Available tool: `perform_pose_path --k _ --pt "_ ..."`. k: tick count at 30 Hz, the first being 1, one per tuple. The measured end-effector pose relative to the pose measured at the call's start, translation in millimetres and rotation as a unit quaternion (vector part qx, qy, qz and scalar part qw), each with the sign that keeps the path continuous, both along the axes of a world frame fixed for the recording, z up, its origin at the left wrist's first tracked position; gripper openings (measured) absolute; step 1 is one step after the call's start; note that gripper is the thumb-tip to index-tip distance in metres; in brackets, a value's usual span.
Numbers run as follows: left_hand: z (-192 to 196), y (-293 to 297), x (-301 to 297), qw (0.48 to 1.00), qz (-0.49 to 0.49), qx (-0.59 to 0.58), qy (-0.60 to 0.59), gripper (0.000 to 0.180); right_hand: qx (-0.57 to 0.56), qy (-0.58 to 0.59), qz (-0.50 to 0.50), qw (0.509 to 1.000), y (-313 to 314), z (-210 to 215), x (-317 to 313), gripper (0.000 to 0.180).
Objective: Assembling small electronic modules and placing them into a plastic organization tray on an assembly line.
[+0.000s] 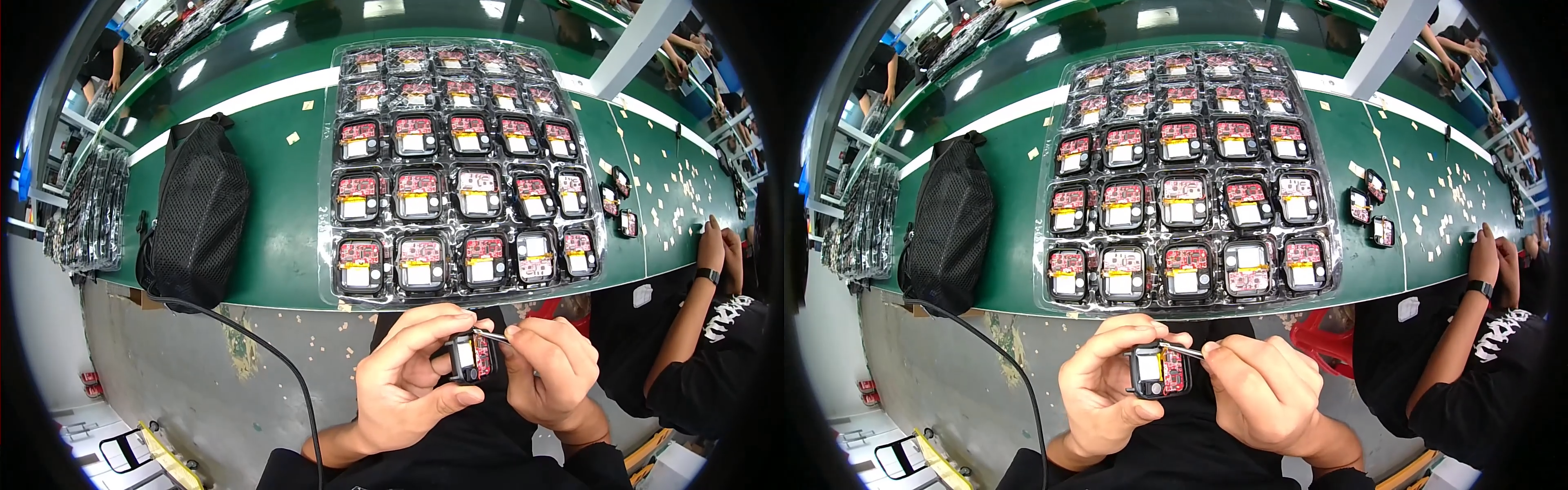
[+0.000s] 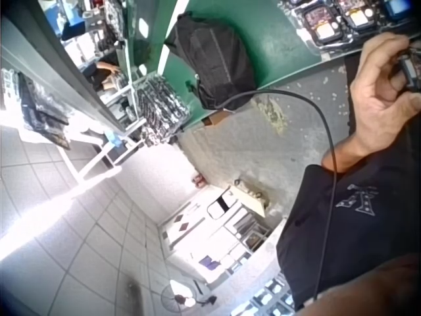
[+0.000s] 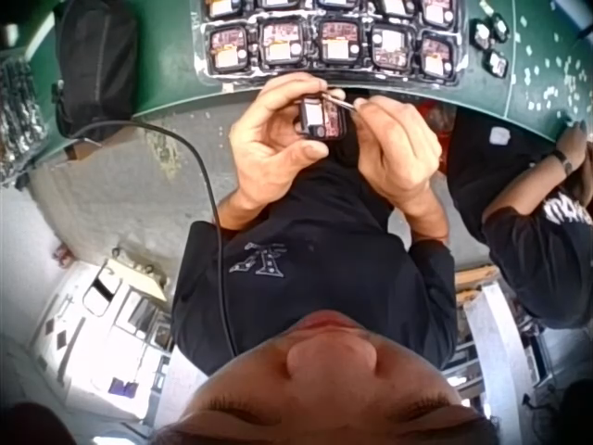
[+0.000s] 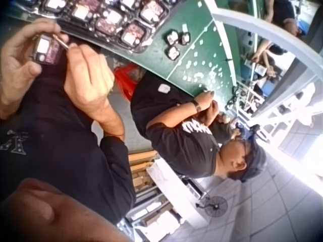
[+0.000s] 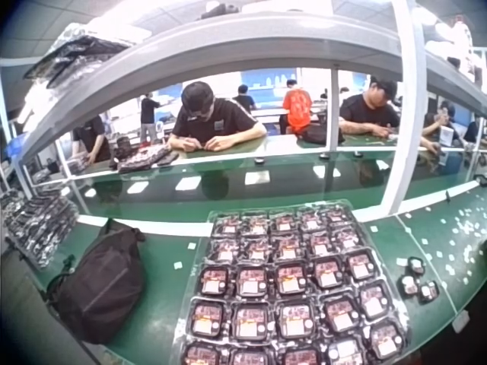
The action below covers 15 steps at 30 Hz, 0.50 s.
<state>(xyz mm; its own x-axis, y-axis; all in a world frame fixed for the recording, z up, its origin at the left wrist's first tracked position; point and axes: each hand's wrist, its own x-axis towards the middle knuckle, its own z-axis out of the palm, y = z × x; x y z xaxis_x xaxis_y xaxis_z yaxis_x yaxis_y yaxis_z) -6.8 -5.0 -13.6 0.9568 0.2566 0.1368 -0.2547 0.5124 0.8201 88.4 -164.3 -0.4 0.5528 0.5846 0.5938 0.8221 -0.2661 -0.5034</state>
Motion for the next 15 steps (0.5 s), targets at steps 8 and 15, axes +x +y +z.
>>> perform_pose_path --k 8,15 --pt "-0.9 -1.0 0.0 1.000 0.004 -0.003 0.009 0.058 -0.001 0.003 -0.004 1.000 1.4 -1.2 0.5 0.035" --pt "3.8 -7.2 -0.3 0.998 0.032 -0.002 0.051 0.061 -0.001 0.002 0.005 1.000 1.9 -1.7 2.5 0.034"
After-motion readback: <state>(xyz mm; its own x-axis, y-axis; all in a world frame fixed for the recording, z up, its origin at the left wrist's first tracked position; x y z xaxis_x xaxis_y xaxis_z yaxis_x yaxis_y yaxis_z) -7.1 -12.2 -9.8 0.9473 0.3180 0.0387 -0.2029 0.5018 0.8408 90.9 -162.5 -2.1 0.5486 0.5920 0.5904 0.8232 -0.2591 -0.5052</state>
